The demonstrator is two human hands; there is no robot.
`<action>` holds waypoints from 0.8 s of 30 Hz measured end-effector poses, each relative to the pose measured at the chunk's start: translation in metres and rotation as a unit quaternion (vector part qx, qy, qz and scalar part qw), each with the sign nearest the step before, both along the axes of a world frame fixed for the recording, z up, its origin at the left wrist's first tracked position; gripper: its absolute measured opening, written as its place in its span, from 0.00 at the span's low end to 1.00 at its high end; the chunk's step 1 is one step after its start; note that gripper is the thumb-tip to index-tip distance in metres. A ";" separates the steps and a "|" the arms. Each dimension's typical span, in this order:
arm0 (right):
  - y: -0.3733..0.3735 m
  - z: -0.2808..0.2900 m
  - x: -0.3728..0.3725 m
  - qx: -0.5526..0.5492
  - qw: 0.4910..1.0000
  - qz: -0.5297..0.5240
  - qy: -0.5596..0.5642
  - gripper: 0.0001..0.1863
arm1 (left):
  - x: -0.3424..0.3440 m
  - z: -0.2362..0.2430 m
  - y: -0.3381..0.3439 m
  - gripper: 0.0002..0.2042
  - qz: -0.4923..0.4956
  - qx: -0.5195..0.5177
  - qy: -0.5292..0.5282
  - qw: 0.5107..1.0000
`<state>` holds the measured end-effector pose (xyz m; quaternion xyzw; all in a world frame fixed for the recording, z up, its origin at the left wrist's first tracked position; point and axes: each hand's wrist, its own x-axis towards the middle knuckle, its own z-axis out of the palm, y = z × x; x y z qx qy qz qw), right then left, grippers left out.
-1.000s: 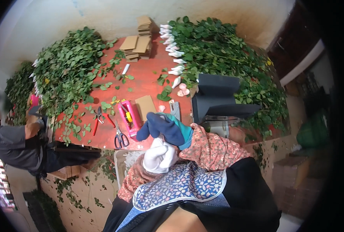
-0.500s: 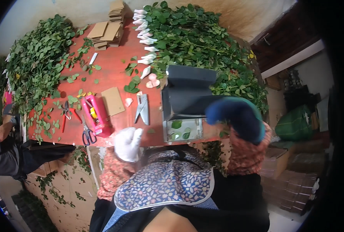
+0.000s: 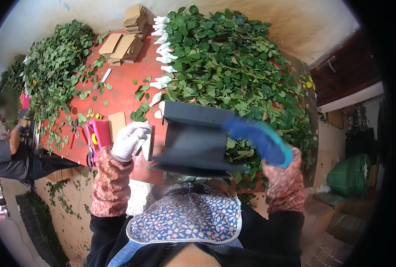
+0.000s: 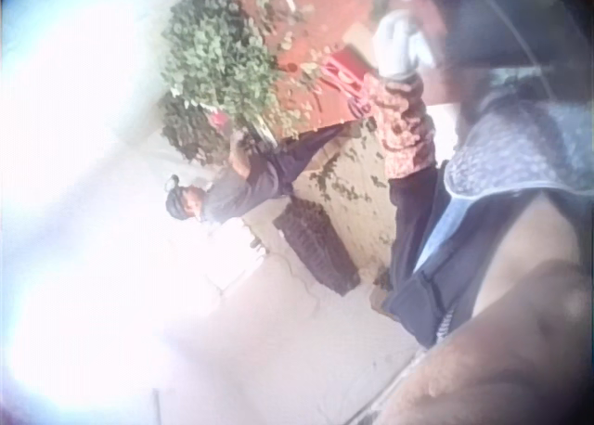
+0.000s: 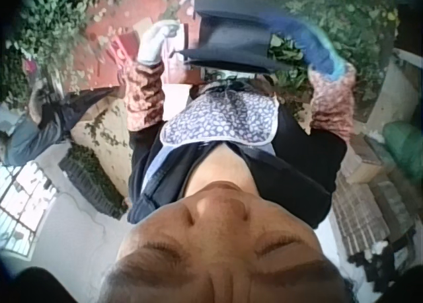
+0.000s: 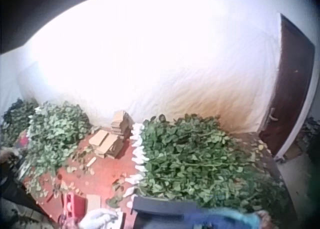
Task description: The person bundles white roses by selecting individual stems from a pile, placing them into a black sorting frame one by one to align them, and then lifting the completed bundle from the frame.
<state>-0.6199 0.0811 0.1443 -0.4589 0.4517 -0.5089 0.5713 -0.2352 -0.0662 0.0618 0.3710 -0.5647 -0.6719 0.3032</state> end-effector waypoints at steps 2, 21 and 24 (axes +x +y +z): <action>0.023 -0.012 0.006 0.189 0.972 0.120 -0.070 0.18 | -0.017 -0.002 0.001 0.14 -0.161 0.024 0.022 0.986; -0.051 -0.132 0.107 -0.147 0.730 0.305 0.594 0.34 | -0.032 -0.052 0.017 0.16 -0.414 0.175 -0.086 0.889; -0.050 -0.135 0.111 -0.149 0.726 0.291 0.606 0.34 | -0.035 -0.057 0.014 0.17 -0.427 0.149 -0.127 0.883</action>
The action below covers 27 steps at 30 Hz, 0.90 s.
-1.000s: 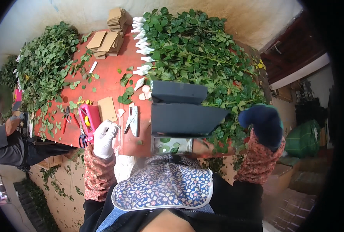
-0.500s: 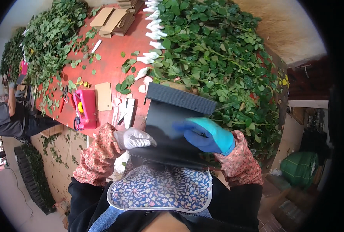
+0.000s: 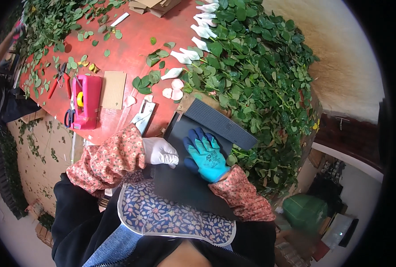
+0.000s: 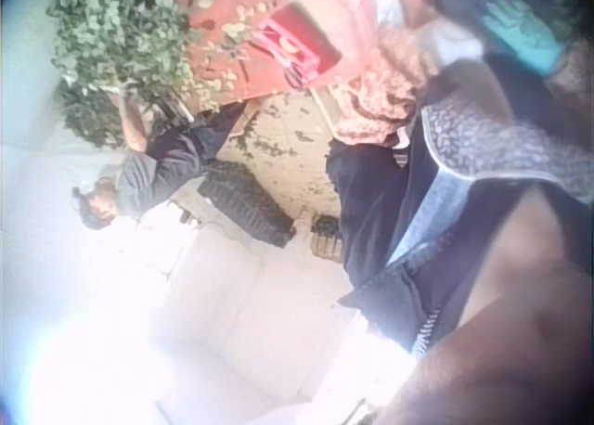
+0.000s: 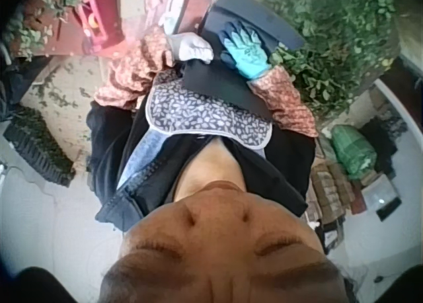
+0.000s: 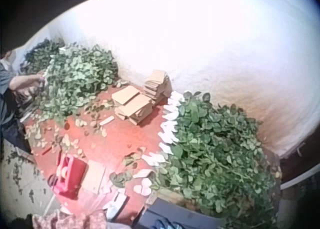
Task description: The person bundles white roses by selecting individual stems from a pile, placing them into a black sorting frame one by one to align them, and then lifting the completed bundle from the frame.
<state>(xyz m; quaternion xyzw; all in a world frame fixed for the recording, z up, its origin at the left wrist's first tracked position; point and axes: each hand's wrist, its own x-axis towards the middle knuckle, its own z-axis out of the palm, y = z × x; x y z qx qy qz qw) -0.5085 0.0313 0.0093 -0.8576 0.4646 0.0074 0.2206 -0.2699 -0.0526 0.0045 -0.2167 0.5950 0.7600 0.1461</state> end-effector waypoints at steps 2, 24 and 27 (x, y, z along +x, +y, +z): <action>0.002 -0.005 0.002 -0.011 1.000 -0.004 0.007 0.33 | -0.002 -0.005 0.003 0.16 0.005 -0.083 -0.023 0.996; -0.004 -0.005 -0.010 -0.002 0.998 0.049 0.040 0.31 | 0.026 -0.025 -0.023 0.12 0.179 -0.385 0.042 0.904; -0.004 -0.001 -0.008 -0.017 0.999 0.035 0.013 0.36 | 0.062 -0.002 -0.059 0.16 0.300 -0.547 -0.256 0.739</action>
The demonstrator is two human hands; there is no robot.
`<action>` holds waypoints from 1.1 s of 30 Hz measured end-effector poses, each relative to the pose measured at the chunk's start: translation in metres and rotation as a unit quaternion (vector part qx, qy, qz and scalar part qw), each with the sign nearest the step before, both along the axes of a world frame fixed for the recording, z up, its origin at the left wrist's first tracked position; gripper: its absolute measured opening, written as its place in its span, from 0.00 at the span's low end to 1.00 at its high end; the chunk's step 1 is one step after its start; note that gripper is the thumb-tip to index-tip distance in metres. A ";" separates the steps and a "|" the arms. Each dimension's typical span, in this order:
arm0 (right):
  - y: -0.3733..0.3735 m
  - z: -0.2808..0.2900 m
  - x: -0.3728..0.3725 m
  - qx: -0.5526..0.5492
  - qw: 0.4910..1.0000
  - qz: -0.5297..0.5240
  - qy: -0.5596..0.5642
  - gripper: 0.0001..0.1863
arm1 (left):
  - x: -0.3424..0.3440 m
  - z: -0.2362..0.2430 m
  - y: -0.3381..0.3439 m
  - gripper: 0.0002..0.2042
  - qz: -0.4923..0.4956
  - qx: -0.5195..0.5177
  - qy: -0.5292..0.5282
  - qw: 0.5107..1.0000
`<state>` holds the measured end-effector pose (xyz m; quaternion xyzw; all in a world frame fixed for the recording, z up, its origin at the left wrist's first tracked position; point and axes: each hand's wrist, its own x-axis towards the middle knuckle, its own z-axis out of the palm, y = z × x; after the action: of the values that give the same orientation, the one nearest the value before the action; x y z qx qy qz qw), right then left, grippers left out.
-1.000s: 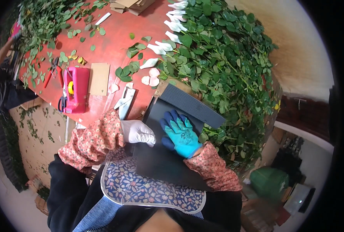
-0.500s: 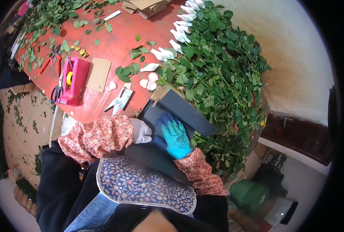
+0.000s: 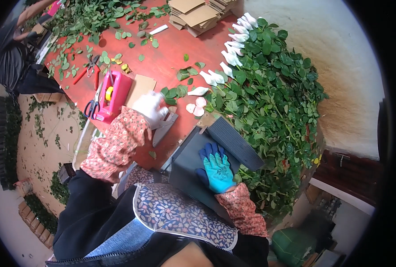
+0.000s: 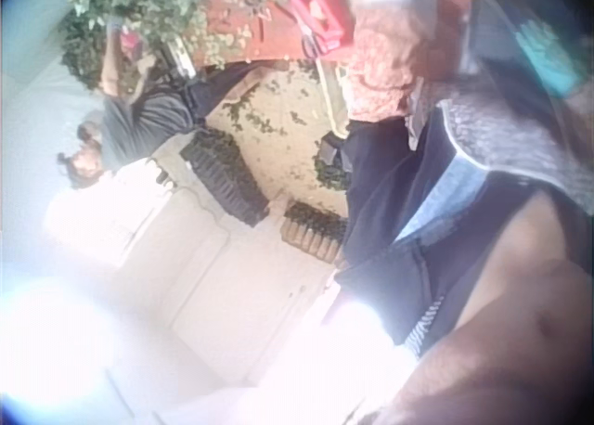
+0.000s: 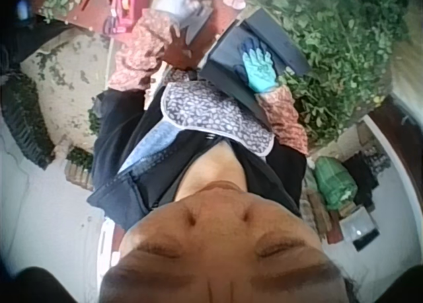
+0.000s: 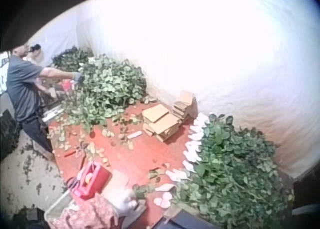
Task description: The person bundles white roses by selecting individual stems from a pile, placing them into a black sorting frame one by one to align them, and then lifting the completed bundle from the frame.
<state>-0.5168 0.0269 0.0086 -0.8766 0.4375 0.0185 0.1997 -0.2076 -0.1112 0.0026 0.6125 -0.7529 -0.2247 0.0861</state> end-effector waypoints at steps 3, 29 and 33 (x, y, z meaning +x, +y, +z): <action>0.000 -0.003 0.002 0.014 1.000 -0.014 -0.006 0.34 | 0.028 -0.037 -0.026 0.41 0.141 0.089 -0.216 0.962; 0.019 -0.045 -0.009 -0.031 0.988 -0.078 -0.128 0.27 | -0.068 0.017 0.072 0.07 -0.073 0.340 0.478 0.806; 0.013 -0.029 -0.006 -0.005 0.999 -0.035 0.027 0.28 | -0.096 -0.053 0.093 0.07 0.087 0.484 0.418 0.764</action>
<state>-0.5228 0.0397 -0.0204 -0.8607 0.4736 0.0328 0.1840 -0.3037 -0.0178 -0.0506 0.4817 -0.3771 -0.7843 0.1036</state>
